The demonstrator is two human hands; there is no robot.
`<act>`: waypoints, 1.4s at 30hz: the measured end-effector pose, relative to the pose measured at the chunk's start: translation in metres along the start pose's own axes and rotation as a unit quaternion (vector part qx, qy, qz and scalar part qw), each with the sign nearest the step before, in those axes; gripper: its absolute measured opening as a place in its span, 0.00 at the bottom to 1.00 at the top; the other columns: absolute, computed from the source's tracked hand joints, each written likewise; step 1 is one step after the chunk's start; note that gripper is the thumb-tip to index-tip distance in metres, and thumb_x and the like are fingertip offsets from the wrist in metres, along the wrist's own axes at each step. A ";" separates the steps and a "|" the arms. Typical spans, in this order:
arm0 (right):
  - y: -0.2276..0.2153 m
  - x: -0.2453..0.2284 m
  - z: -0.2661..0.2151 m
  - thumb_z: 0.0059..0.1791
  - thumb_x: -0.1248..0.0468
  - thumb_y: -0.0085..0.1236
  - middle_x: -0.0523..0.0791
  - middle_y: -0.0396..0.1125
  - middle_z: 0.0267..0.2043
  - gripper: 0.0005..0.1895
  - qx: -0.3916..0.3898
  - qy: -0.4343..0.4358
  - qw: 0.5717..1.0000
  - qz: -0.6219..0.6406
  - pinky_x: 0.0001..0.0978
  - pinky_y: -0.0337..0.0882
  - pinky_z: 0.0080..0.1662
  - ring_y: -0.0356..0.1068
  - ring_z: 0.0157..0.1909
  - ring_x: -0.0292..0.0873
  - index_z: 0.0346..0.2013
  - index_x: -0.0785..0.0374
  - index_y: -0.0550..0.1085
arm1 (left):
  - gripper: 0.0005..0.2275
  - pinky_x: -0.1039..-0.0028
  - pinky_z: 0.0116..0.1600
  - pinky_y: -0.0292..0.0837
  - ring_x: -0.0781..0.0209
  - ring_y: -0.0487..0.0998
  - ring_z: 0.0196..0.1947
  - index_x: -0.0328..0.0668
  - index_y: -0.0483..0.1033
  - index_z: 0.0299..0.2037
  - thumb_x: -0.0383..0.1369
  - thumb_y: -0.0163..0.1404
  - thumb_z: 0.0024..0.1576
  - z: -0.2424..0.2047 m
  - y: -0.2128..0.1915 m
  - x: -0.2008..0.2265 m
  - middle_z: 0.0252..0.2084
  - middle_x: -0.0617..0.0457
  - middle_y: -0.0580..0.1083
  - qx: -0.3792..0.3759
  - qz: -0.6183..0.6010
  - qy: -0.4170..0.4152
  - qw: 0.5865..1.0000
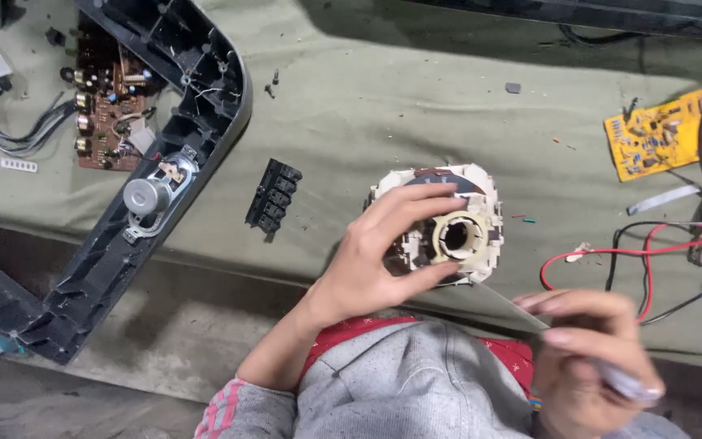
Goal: Reassembling and adjusting the internal parts of a CRT monitor's deflection yoke using a screwdriver.
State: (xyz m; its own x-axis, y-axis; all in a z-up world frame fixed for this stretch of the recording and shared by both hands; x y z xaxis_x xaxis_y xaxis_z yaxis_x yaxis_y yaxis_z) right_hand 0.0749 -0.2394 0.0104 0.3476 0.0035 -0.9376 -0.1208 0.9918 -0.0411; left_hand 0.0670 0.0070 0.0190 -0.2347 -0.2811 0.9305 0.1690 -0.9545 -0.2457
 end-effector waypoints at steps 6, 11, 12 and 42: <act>0.033 -0.041 -0.006 0.57 0.57 0.42 0.58 0.71 0.47 0.16 -0.191 -0.140 0.969 -0.071 0.40 0.87 0.52 0.81 0.48 0.58 0.43 0.68 0.71 | 0.20 0.63 0.75 0.68 0.52 0.74 0.67 0.45 0.72 0.58 0.33 0.62 0.57 -0.004 0.002 -0.010 0.64 0.44 0.72 0.002 -0.043 -0.012 0.999; 0.043 -0.043 -0.006 0.57 0.61 0.40 0.66 0.66 0.57 0.15 -0.270 -0.186 0.938 -0.113 0.50 0.84 0.61 0.76 0.59 0.68 0.51 0.71 0.65 | 0.19 0.62 0.73 0.67 0.52 0.74 0.66 0.49 0.72 0.53 0.35 0.65 0.54 -0.002 0.002 -0.014 0.62 0.47 0.73 0.012 -0.062 -0.006 0.998; 0.045 -0.044 -0.005 0.57 0.61 0.40 0.66 0.66 0.57 0.15 -0.270 -0.185 0.938 -0.113 0.50 0.84 0.61 0.76 0.59 0.68 0.51 0.71 0.65 | 0.19 0.62 0.73 0.67 0.52 0.74 0.66 0.49 0.72 0.53 0.35 0.65 0.54 -0.001 0.002 -0.013 0.62 0.47 0.73 0.012 -0.063 -0.007 0.998; 0.048 -0.020 -0.003 0.58 0.62 0.40 0.61 0.71 0.43 0.12 -0.154 -0.193 0.960 -0.134 0.42 0.85 0.48 0.80 0.46 0.62 0.41 0.70 0.66 | 0.17 0.59 0.77 0.63 0.52 0.73 0.69 0.49 0.70 0.56 0.41 0.58 0.60 -0.005 0.001 -0.031 0.66 0.49 0.71 -0.041 -0.108 0.005 0.993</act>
State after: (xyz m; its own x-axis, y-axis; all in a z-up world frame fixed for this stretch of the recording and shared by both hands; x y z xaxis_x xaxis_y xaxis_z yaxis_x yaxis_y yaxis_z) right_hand 0.0594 -0.1918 0.0266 0.7159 -0.1406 -0.6839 -0.2273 0.8792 -0.4187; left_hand 0.0694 0.0139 -0.0119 -0.2660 -0.0700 0.9614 0.0350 -0.9974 -0.0629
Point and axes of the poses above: each hand's wrist, its own z-axis towards the middle knuckle, its own y-axis out of the palm, x = y × z, the point moved 7 cm from there along z, towards the middle knuckle
